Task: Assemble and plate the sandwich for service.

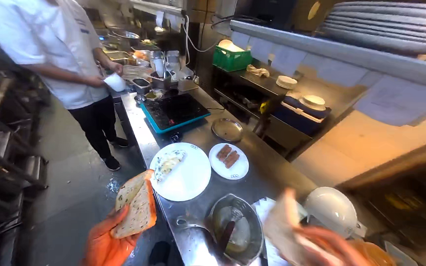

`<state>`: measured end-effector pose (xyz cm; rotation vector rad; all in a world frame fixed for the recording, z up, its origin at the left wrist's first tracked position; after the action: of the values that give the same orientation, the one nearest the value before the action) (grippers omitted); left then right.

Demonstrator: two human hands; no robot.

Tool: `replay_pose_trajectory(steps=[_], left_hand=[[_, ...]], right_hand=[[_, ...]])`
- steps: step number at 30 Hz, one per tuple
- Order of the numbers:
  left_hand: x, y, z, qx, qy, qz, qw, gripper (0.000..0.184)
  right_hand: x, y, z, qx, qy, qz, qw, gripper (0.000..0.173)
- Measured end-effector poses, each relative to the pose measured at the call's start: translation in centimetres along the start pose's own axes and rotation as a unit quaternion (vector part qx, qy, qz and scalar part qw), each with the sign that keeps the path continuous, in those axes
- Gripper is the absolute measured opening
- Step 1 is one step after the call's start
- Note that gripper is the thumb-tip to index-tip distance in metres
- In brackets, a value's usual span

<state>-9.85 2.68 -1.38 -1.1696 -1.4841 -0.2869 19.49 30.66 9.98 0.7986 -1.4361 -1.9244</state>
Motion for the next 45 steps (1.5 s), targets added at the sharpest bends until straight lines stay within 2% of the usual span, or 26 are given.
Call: replay_pose_trajectory(steps=[4, 7, 10, 12, 15, 17, 19, 22, 24, 26, 27, 29, 31, 32, 34, 36, 38, 39, 43, 45], left_hand=[[-0.4, -1.9, 3.9, -0.022, 0.008, -0.006, 1.0, 0.029], [-1.1, -4.7, 7.0, -0.034, 0.01, -0.005, 0.999, 0.025], [-2.5, -7.5, 9.9, -0.04, 0.017, -0.015, 0.999, 0.028], [-3.3, -9.2, 11.5, -0.046, 0.015, -0.026, 0.998, 0.03], [-4.3, -11.4, 13.5, -0.058, -0.007, -0.027, 0.998, 0.031], [-4.9, -12.3, 14.8, -0.077, -0.014, -0.014, 0.997, 0.03], [-5.1, -12.9, 16.0, -0.098, -0.013, -0.011, 0.995, 0.031], [-5.1, -13.5, 17.2, -0.117, -0.019, 0.003, 0.993, 0.032], [-5.1, -13.8, 17.7, -0.124, -0.013, 0.006, 0.992, 0.033], [-5.2, -13.9, 18.0, -0.129, 0.0, -0.008, 0.992, 0.034], [-5.4, -14.0, 18.0, -0.13, 0.006, -0.015, 0.991, 0.035], [-6.0, -14.1, 17.9, -0.132, 0.009, -0.015, 0.991, 0.037], [-6.7, -14.1, 17.8, -0.132, 0.005, -0.002, 0.991, 0.038], [-6.9, -14.1, 17.9, -0.132, 0.001, -0.002, 0.991, 0.037], [-7.1, -14.0, 18.0, -0.136, -0.011, 0.006, 0.991, 0.037], [-6.9, -13.7, 18.2, -0.142, -0.019, 0.01, 0.99, 0.037], [-6.7, -13.5, 18.3, -0.144, -0.022, 0.011, 0.989, 0.035], [-6.5, -13.4, 18.3, -0.143, -0.021, 0.014, 0.989, 0.035], [-6.2, -13.3, 18.3, -0.141, -0.015, 0.015, 0.99, 0.034], [-6.4, -13.4, 18.3, -0.142, -0.005, 0.018, 0.99, 0.035]], right_hand=[[9.7, -11.5, 7.3, 0.172, -0.041, 0.095, 0.98, 0.027], [15.0, -18.9, 13.2, 0.23, -0.068, 0.146, 0.96, 0.027], [17.9, -25.3, 17.2, 0.295, -0.119, 0.172, 0.932, 0.031], [18.2, -28.3, 18.4, 0.308, -0.145, 0.15, 0.928, 0.033], [16.9, -29.9, 19.1, 0.275, -0.125, -0.022, 0.953, 0.034], [15.9, -29.7, 18.9, 0.257, -0.098, -0.138, 0.951, 0.035], [15.0, -29.1, 18.4, 0.252, -0.101, -0.179, 0.946, 0.032], [15.1, -27.8, 17.1, 0.289, -0.173, -0.101, 0.936, 0.025], [16.5, -27.5, 15.7, 0.342, -0.227, 0.008, 0.912, 0.026], [17.8, -27.6, 14.6, 0.354, -0.283, 0.089, 0.887, 0.02], [18.4, -27.4, 14.3, 0.333, -0.305, 0.113, 0.885, 0.018], [19.0, -26.1, 14.2, 0.22, -0.307, 0.086, 0.922, 0.021], [19.6, -24.2, 14.4, 0.056, -0.235, -0.07, 0.968, 0.022], [20.4, -23.2, 14.5, -0.014, -0.169, -0.185, 0.968, 0.018], [22.6, -22.3, 14.5, -0.102, -0.053, -0.396, 0.911, 0.013], [24.3, -22.5, 14.9, -0.164, 0.015, -0.514, 0.842, 0.017], [24.6, -23.9, 15.7, -0.198, 0.045, -0.573, 0.794, 0.019], [24.4, -24.8, 16.2, -0.199, 0.055, -0.587, 0.783, 0.019], [23.4, -26.8, 17.1, -0.166, 0.121, -0.581, 0.788, 0.031], [22.4, -26.0, 17.7, -0.137, 0.115, -0.56, 0.809, 0.035]])
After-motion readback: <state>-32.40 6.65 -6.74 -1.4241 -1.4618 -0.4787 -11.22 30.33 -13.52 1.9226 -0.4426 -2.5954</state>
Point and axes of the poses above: each hand's wrist, its own z-axis towards the middle knuckle, its own x-axis out of the palm, y = z × x, the point moved 7 cm from there along z, towards the middle knuckle, and after that the axes turned 10 degrees about -x, right-handed, at the moved point
